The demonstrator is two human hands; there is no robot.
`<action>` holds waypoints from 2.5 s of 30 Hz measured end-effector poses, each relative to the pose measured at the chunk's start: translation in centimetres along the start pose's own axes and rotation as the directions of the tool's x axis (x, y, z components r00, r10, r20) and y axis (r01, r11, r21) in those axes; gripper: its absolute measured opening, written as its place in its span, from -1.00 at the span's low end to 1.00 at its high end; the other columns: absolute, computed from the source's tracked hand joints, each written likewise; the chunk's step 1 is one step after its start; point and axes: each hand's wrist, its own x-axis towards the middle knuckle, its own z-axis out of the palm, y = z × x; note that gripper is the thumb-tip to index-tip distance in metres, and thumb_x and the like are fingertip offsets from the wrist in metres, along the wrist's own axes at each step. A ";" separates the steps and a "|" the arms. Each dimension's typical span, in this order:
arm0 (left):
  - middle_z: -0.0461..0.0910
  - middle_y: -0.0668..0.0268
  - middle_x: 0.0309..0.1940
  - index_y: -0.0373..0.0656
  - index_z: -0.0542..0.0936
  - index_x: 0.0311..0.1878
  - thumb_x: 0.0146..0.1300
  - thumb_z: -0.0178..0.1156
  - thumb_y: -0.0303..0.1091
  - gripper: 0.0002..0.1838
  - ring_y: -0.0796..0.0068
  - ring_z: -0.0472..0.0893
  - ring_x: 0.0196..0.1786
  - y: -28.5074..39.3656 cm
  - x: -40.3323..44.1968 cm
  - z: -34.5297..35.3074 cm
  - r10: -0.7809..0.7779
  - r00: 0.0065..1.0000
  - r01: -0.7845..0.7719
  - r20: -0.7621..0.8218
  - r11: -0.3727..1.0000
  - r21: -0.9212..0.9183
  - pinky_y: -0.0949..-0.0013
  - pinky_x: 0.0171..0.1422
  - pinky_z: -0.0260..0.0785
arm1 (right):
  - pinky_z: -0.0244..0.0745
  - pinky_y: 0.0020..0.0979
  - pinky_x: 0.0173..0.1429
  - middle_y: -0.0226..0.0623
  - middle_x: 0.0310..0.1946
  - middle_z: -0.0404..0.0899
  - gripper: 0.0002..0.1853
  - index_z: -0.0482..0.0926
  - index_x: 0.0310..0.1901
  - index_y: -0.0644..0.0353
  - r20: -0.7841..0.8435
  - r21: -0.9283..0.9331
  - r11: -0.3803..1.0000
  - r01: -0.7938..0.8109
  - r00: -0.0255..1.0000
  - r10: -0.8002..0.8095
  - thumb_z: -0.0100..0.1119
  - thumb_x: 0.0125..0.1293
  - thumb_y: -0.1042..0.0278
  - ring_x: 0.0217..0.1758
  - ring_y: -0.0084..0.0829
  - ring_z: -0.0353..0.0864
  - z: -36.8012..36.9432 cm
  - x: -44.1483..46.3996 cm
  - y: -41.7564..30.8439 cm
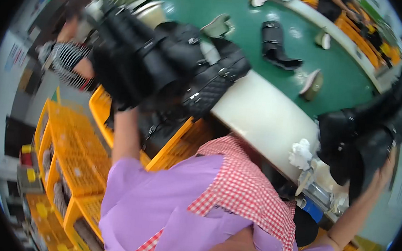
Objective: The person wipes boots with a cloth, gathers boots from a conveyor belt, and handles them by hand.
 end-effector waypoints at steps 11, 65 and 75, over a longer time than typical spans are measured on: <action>0.47 0.15 0.22 -0.16 0.36 0.34 0.29 0.04 -0.11 -0.42 0.11 0.49 0.24 -0.4 2.5 -0.3 -0.021 1.000 0.021 0.004 0.982 -0.190 0.06 0.37 0.33 | 0.62 -0.33 0.01 -0.18 -0.14 0.68 -0.70 0.60 -0.02 0.31 0.011 0.169 0.971 0.172 0.984 -0.176 0.15 0.39 0.24 -0.15 -0.31 0.70 5.6 -9.8 2.9; 0.45 0.10 0.25 -0.18 0.39 0.31 0.27 0.16 0.01 -0.36 0.06 0.44 0.29 2.4 -7.0 32.2 -0.332 0.486 0.862 0.809 0.336 -0.379 0.01 0.44 0.21 | 0.40 -0.38 0.26 -0.16 0.15 0.48 -0.58 0.35 0.29 0.28 -0.410 -0.254 0.913 0.318 0.820 -0.400 -0.06 0.48 0.29 0.16 -0.31 0.49 8.1 -10.3 1.2; 0.50 0.13 0.21 -0.16 0.46 0.23 0.24 0.20 0.02 -0.40 0.08 0.44 0.28 1.9 -6.7 32.6 -0.289 0.639 0.745 0.713 0.462 -0.481 0.06 0.50 0.10 | 0.52 -0.42 0.06 -0.23 -0.01 0.60 -0.59 0.48 0.21 0.28 -0.186 0.023 0.876 0.482 0.863 -0.470 -0.03 0.47 0.20 -0.03 -0.35 0.60 4.9 -11.2 2.5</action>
